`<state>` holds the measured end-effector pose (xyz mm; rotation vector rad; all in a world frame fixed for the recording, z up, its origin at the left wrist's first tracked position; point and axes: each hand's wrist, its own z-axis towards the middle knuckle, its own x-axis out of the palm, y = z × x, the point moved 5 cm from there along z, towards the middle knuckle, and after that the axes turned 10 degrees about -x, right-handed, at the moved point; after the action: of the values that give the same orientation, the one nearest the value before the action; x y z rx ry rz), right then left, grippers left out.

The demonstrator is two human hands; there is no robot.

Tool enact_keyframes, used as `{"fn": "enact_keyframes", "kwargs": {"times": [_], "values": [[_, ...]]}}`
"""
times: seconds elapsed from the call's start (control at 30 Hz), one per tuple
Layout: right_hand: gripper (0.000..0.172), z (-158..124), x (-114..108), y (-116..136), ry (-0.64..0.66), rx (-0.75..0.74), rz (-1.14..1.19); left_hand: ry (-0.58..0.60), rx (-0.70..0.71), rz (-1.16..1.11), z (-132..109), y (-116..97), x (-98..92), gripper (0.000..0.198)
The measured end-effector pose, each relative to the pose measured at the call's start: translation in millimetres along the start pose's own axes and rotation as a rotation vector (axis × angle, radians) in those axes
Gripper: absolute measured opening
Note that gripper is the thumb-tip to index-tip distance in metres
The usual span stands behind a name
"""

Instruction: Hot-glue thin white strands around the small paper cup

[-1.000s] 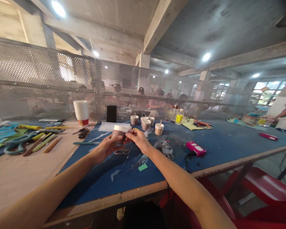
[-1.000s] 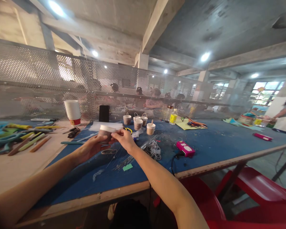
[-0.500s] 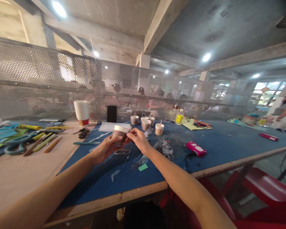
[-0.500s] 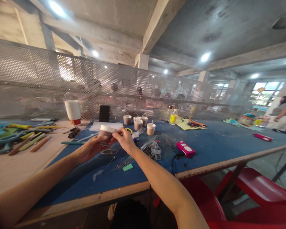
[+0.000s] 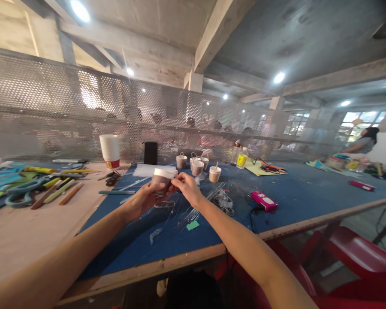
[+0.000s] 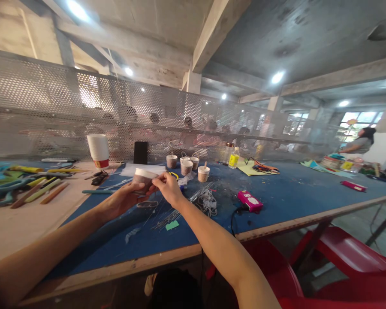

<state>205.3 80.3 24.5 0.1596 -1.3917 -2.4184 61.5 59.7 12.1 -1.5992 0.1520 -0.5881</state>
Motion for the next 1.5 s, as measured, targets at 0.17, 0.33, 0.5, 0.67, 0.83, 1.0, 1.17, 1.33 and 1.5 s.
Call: {"fn": "enact_keyframes", "kwargs": {"times": [0.17, 0.33, 0.5, 0.67, 0.83, 1.0, 1.17, 1.33, 1.5], "values": [[0.032, 2, -2, -1, -0.004, 0.021, 0.022, -0.018, -0.01, -0.024, 4, 4, -6.5, 0.023], [0.037, 3, -2, -2, -0.006, 0.014, 0.036, -0.01, 0.003, -0.068, 8, 7, -13.3, 0.026], [0.039, 2, -2, -5, -0.027, 0.005, 0.005, 0.013, -0.006, -0.116, 5, 2, -10.3, 0.026], [0.033, 2, -1, -7, -0.025, -0.026, -0.021, 0.019, -0.023, -0.205, 4, 0, -11.0, 0.027], [0.025, 2, -3, -3, -0.047, -0.059, -0.039, 0.039, -0.029, -0.228, 5, 1, -13.3, 0.03], [0.027, 1, -3, 2, -0.064, -0.052, -0.085, 0.017, -0.036, -0.207, 6, 4, -14.9, 0.028], [0.03, 2, -3, 3, -0.059, -0.082, -0.107, 0.018, -0.052, -0.164, 6, 6, -12.0, 0.028], [0.031, 2, -5, 1, -0.074, -0.087, -0.117, 0.002, -0.04, -0.054, 4, 6, -7.8, 0.028], [0.03, 2, -3, 2, -0.068, -0.094, -0.129, -0.048, -0.044, 0.001, 7, 7, -10.5, 0.026]]}}
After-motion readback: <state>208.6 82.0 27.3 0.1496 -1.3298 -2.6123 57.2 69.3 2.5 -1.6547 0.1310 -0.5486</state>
